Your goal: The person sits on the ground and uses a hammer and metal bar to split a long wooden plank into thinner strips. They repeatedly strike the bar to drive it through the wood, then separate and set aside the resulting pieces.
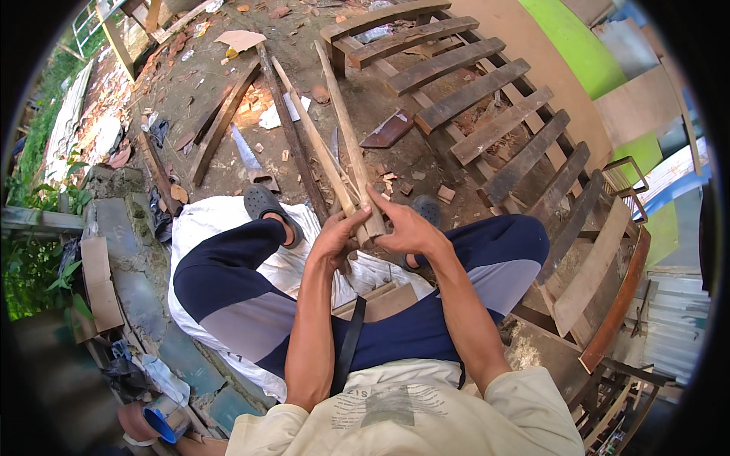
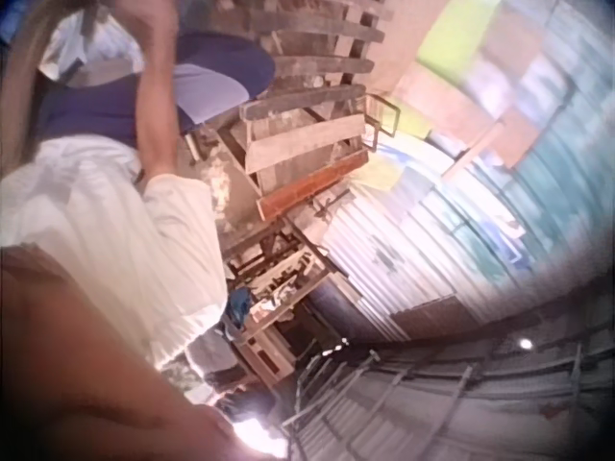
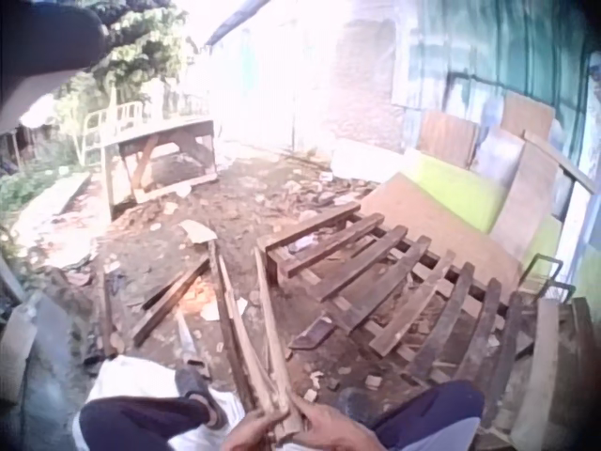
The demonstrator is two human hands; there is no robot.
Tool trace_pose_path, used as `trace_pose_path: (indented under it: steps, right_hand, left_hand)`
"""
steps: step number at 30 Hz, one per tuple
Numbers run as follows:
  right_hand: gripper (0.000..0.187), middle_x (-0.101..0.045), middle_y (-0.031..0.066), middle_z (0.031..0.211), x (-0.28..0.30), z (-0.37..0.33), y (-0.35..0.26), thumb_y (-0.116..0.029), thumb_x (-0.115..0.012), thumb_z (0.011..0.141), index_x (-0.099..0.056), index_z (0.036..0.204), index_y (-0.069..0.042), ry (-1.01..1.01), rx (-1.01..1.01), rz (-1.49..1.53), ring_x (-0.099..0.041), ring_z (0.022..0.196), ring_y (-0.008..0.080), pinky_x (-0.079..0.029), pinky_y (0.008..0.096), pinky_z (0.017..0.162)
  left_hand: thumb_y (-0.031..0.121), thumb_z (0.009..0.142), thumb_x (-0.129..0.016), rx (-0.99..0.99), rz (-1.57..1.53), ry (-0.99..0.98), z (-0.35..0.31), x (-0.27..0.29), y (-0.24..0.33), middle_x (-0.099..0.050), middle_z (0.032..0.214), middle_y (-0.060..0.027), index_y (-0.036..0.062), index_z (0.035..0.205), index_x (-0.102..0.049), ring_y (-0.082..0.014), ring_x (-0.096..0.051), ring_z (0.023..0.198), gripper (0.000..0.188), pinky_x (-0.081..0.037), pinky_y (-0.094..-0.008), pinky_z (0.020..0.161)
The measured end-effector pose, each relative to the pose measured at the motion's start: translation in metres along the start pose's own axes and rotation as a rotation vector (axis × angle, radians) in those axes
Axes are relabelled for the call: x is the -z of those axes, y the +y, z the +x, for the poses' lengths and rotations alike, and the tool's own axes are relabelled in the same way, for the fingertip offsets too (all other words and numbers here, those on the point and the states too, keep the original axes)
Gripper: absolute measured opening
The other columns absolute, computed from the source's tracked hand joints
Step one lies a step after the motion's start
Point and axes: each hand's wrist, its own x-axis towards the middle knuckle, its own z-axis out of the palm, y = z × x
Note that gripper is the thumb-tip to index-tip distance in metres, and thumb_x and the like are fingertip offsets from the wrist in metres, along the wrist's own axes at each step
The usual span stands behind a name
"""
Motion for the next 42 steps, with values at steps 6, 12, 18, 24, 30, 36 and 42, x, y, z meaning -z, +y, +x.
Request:
trace_pose_path:
  steps: [6, 12, 18, 24, 30, 36, 42]
  right_hand:
    - [0.096, -0.062, 0.0302, 0.082, 0.017, 0.002, -0.019, -0.020, -0.070, 0.072, -0.022, 0.154, -0.005, 0.012, 0.016, -0.102, -0.065, 0.079, 0.0419, -0.049, 0.0418, 0.073]
    - [0.096, -0.061, 0.0290, 0.074, 0.015, 0.005, -0.013, -0.018, -0.068, 0.072, -0.021, 0.154, -0.003, 0.018, 0.082, -0.084, -0.064, 0.072, 0.0415, -0.049, 0.0424, 0.070]
    - [0.092, -0.064, 0.0296, 0.089, 0.024, 0.006, 0.005, -0.010, -0.063, 0.073, -0.022, 0.155, -0.006, 0.065, 0.098, -0.051, -0.064, 0.078, 0.0315, -0.050, 0.0367, 0.075]
    - [0.089, -0.063, 0.0233, 0.094, 0.036, 0.013, 0.003, -0.003, -0.058, 0.076, -0.022, 0.156, -0.015, 0.075, -0.007, -0.045, -0.057, 0.078, 0.0205, -0.048, 0.0280, 0.076]
    - [0.092, -0.063, 0.0257, 0.113, 0.034, 0.016, -0.001, 0.000, -0.060, 0.076, -0.017, 0.157, -0.012, 0.023, -0.079, -0.013, -0.060, 0.088, 0.0229, -0.049, 0.0269, 0.075]
    - [0.111, -0.038, 0.0220, 0.147, -0.002, 0.021, 0.022, -0.002, -0.077, 0.072, -0.007, 0.157, -0.006, -0.040, -0.089, 0.348, -0.054, 0.112, 0.0246, -0.055, 0.0324, 0.076]
    - [0.090, -0.062, 0.0182, 0.117, -0.039, 0.050, 0.061, -0.020, -0.083, 0.076, -0.031, 0.146, 0.002, 0.096, -0.486, 0.608, -0.063, 0.100, 0.0226, -0.054, 0.0359, 0.074]
  left_hand:
    - [0.026, 0.086, -0.076, 0.007, 0.000, -0.039, -0.010, -0.002, 0.021, -0.067, 0.099, -0.0069, -0.0011, 0.118, -0.058, -0.0140, -0.068, 0.081, 0.046, -0.056, -0.0271, 0.067]
    - [0.022, 0.087, -0.075, -0.013, -0.008, -0.003, -0.010, 0.003, 0.019, -0.067, 0.099, -0.0067, -0.0012, 0.116, -0.058, -0.0151, -0.067, 0.082, 0.041, -0.057, -0.0290, 0.070]
    - [0.024, 0.084, -0.077, -0.084, 0.023, 0.123, -0.020, 0.022, 0.017, -0.066, 0.093, -0.0042, -0.0015, 0.113, -0.061, -0.0126, -0.064, 0.074, 0.042, -0.053, -0.0254, 0.063]
    - [0.029, 0.081, -0.076, -0.091, 0.222, 0.206, -0.043, 0.048, 0.058, -0.062, 0.079, -0.0042, -0.0059, 0.104, -0.065, -0.0099, -0.057, 0.061, 0.043, -0.043, -0.0230, 0.052]
    - [0.030, 0.083, -0.071, 0.000, 0.400, 0.209, -0.022, 0.067, 0.035, -0.059, 0.074, -0.0025, -0.0029, 0.096, -0.064, -0.0098, -0.055, 0.055, 0.036, -0.044, -0.0241, 0.047]
    - [0.040, 0.083, -0.071, 0.071, 0.134, 0.253, -0.007, 0.063, 0.018, -0.062, 0.091, -0.0078, -0.0044, 0.110, -0.059, -0.0133, -0.059, 0.066, 0.053, -0.047, -0.0277, 0.052]
    - [0.050, 0.079, -0.074, 0.045, 0.610, 0.367, 0.012, 0.054, 0.004, -0.065, 0.085, -0.0093, -0.0113, 0.107, -0.064, -0.0171, -0.059, 0.063, 0.068, -0.045, -0.0323, 0.054]
